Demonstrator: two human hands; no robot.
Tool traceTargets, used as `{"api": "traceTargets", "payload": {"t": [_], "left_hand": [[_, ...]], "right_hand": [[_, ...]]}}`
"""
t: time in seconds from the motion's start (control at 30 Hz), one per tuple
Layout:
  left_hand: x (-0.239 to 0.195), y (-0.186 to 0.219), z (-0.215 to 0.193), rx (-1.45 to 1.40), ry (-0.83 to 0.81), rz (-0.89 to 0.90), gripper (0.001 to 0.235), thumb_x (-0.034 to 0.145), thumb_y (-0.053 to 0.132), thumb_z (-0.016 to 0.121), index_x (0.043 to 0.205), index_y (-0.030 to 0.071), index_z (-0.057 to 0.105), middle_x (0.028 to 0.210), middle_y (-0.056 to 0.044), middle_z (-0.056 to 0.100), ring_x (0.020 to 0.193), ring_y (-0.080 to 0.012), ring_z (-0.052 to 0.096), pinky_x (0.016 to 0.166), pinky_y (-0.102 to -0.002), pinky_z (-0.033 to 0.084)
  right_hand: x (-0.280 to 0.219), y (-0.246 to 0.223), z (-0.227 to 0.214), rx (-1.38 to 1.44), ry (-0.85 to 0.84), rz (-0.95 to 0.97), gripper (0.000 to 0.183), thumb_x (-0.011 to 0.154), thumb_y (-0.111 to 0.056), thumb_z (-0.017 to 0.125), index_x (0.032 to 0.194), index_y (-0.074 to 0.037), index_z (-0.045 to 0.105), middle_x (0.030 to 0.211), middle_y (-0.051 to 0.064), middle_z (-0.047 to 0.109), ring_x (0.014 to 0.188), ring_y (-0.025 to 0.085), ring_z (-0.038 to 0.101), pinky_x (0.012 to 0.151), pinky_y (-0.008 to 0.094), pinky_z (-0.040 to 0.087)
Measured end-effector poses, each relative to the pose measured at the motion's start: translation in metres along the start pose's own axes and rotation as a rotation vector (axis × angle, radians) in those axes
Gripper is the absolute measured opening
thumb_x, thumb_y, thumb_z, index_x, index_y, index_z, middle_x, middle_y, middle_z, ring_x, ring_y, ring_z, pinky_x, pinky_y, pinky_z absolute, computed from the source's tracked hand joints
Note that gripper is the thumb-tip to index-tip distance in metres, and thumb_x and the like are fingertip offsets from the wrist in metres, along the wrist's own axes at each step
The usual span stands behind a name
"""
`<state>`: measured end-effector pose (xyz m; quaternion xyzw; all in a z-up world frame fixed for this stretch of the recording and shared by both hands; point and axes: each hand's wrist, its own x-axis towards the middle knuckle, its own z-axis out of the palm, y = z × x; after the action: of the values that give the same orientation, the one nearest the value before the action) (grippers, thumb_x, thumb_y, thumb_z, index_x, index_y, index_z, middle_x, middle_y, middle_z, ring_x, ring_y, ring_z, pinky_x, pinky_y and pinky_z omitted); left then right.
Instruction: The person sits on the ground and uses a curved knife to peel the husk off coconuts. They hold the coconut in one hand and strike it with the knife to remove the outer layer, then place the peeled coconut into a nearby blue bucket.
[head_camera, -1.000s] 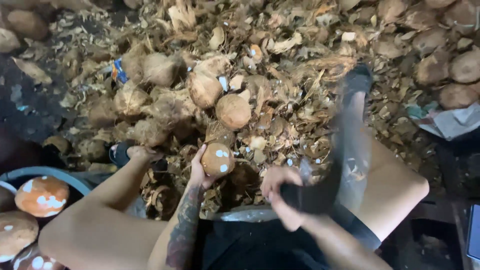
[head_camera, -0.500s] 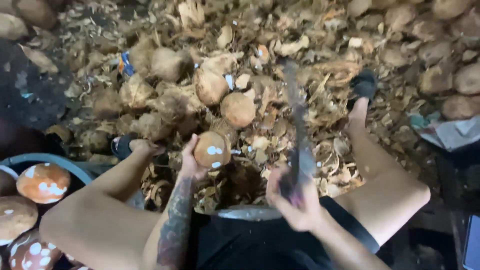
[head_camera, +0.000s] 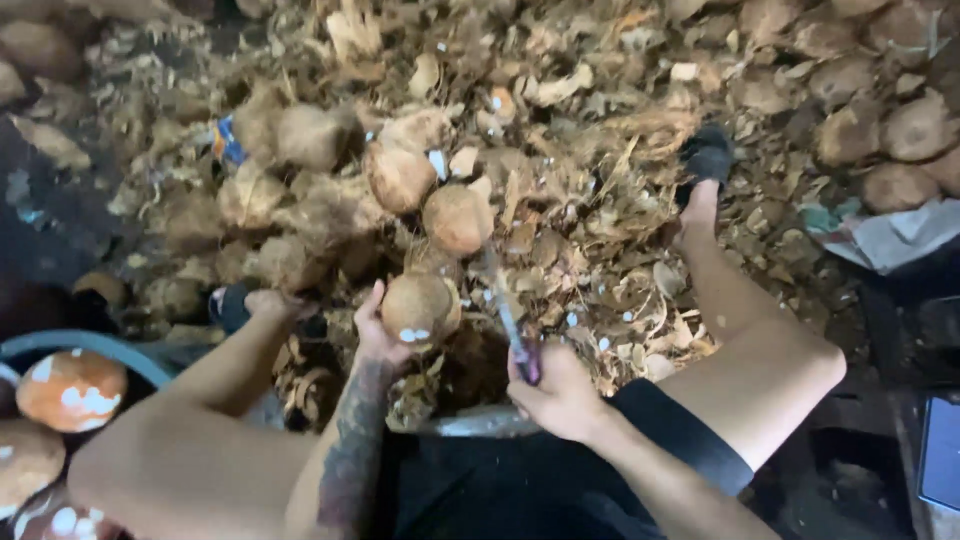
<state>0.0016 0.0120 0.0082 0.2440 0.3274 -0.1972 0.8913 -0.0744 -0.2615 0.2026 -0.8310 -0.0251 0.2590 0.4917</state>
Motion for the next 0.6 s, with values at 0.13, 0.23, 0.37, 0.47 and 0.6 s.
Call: {"api": "traceTargets", "payload": {"t": [0.13, 0.23, 0.37, 0.47, 0.6], "left_hand": [[-0.015, -0.001, 0.026, 0.157, 0.056, -0.002, 0.069, 0.087, 0.054, 0.065, 0.131, 0.0, 0.068, 0.118, -0.023, 0.074, 0.102, -0.0398, 0.071, 0.084, -0.054, 0.061], [-0.004, -0.013, 0.004, 0.052, 0.213, 0.036, 0.054, 0.086, 0.051, 0.07, 0.118, 0.008, 0.071, 0.106, -0.015, 0.076, 0.093, -0.0351, 0.072, 0.074, -0.05, 0.061], [0.004, -0.012, -0.001, -0.053, 0.103, 0.139, 0.049, 0.081, 0.054, 0.075, 0.113, 0.016, 0.078, 0.116, -0.016, 0.078, 0.103, -0.0383, 0.076, 0.087, -0.056, 0.064], [-0.029, 0.006, 0.05, -0.125, -0.054, 0.225, 0.076, 0.074, 0.07, 0.069, 0.127, 0.014, 0.073, 0.13, -0.017, 0.073, 0.117, -0.0406, 0.071, 0.101, -0.059, 0.057], [-0.039, 0.008, 0.038, -0.138, -0.089, 0.161, 0.072, 0.076, 0.06, 0.075, 0.127, 0.01, 0.075, 0.126, -0.02, 0.074, 0.113, -0.0431, 0.072, 0.101, -0.063, 0.057]], "right_hand": [[-0.021, -0.052, -0.007, 0.373, 0.128, -0.76, 0.02, 0.098, -0.023, 0.059, 0.082, -0.011, 0.055, 0.071, 0.002, 0.054, 0.059, 0.014, 0.052, 0.055, 0.027, 0.038], [0.015, 0.007, 0.038, 0.283, 0.492, -1.035, 0.025, 0.103, -0.021, 0.053, 0.088, -0.003, 0.063, 0.082, 0.013, 0.068, 0.072, 0.03, 0.073, 0.069, 0.041, 0.064], [0.032, 0.14, 0.08, 0.168, -0.029, 0.373, 0.021, 0.075, -0.02, 0.073, 0.08, 0.001, 0.071, 0.069, 0.021, 0.069, 0.063, 0.036, 0.069, 0.056, 0.048, 0.051], [0.029, 0.087, 0.041, 0.186, 0.022, 0.461, 0.022, 0.078, -0.027, 0.07, 0.068, -0.008, 0.074, 0.059, 0.009, 0.07, 0.054, 0.025, 0.072, 0.052, 0.039, 0.057], [0.017, -0.019, -0.005, 0.245, 0.225, 0.178, 0.021, 0.09, -0.017, 0.065, 0.078, 0.0, 0.065, 0.05, 0.012, 0.065, 0.041, 0.022, 0.069, 0.038, 0.031, 0.054]]}}
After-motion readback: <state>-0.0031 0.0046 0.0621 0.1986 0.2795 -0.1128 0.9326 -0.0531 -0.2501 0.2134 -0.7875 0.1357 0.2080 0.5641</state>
